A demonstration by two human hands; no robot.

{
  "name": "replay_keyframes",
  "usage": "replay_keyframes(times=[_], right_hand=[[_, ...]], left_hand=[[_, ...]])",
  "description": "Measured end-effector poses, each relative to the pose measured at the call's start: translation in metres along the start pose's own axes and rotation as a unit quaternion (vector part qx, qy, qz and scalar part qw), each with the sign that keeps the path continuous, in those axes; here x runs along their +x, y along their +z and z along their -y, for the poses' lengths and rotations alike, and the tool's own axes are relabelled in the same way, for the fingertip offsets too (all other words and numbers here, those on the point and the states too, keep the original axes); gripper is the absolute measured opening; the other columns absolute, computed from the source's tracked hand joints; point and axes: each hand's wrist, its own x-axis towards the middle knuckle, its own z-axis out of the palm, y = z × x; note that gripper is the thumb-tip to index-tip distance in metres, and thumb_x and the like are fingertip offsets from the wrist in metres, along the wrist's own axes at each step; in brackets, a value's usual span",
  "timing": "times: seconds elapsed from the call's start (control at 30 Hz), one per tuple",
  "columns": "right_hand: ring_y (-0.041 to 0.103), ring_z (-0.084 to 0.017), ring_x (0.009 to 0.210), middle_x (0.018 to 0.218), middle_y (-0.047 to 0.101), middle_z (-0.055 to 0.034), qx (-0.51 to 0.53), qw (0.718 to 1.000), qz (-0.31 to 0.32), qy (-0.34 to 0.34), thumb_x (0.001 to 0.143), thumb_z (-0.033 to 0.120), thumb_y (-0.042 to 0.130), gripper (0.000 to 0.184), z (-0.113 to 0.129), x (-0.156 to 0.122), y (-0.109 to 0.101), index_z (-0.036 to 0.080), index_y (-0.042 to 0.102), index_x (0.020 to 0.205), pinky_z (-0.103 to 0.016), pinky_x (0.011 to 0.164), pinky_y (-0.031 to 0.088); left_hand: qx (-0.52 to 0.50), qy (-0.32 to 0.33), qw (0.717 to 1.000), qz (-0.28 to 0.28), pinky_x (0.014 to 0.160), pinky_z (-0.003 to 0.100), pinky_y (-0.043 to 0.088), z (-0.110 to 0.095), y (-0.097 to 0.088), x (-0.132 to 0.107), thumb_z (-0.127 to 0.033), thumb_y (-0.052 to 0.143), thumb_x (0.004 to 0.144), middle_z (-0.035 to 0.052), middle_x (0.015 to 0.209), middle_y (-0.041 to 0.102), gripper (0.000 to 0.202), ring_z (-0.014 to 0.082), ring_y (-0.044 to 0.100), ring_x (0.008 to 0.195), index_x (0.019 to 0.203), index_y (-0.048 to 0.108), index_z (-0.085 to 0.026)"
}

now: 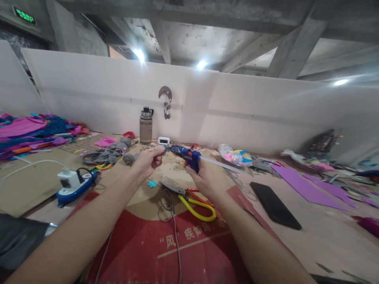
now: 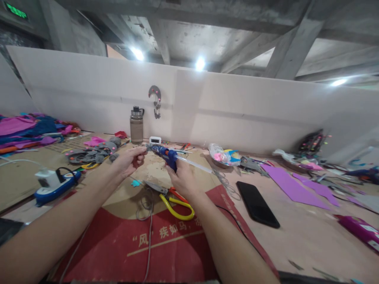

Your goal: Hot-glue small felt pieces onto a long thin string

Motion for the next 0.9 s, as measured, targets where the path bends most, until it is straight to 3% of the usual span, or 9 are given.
replay_keyframes(times=[0.67, 0.9], right_hand=[[0.056, -0.023, 0.081, 0.084, 0.061, -0.0065, -0.04, 0.999, -0.011, -0.025, 0.083, 0.03, 0.047, 0.02, 0.0069, 0.0002, -0.0035, 0.022, 0.055, 0.099, -0.035, 0.071, 0.043], [0.057, -0.024, 0.08, 0.079, 0.061, -0.006, -0.033, 0.999, -0.02, -0.018, 0.082, 0.032, 0.048, 0.017, 0.0051, -0.0006, -0.0031, 0.022, 0.057, 0.093, -0.035, 0.069, 0.044]], left_hand=[[-0.003, 0.009, 1.0, -0.007, 0.037, 0.011, 0.03, 0.0002, 0.0038, -0.0025, -0.013, 0.072, 0.062, 0.0005, 0.058, 0.055, 0.014, 0.0003, 0.04, 0.042, 0.067, 0.06, -0.009], [0.001, 0.007, 1.0, -0.013, 0.037, 0.011, 0.031, -0.0004, 0.0021, -0.002, -0.015, 0.072, 0.063, 0.0009, 0.059, 0.056, 0.014, 0.0005, 0.041, 0.042, 0.068, 0.06, -0.009]])
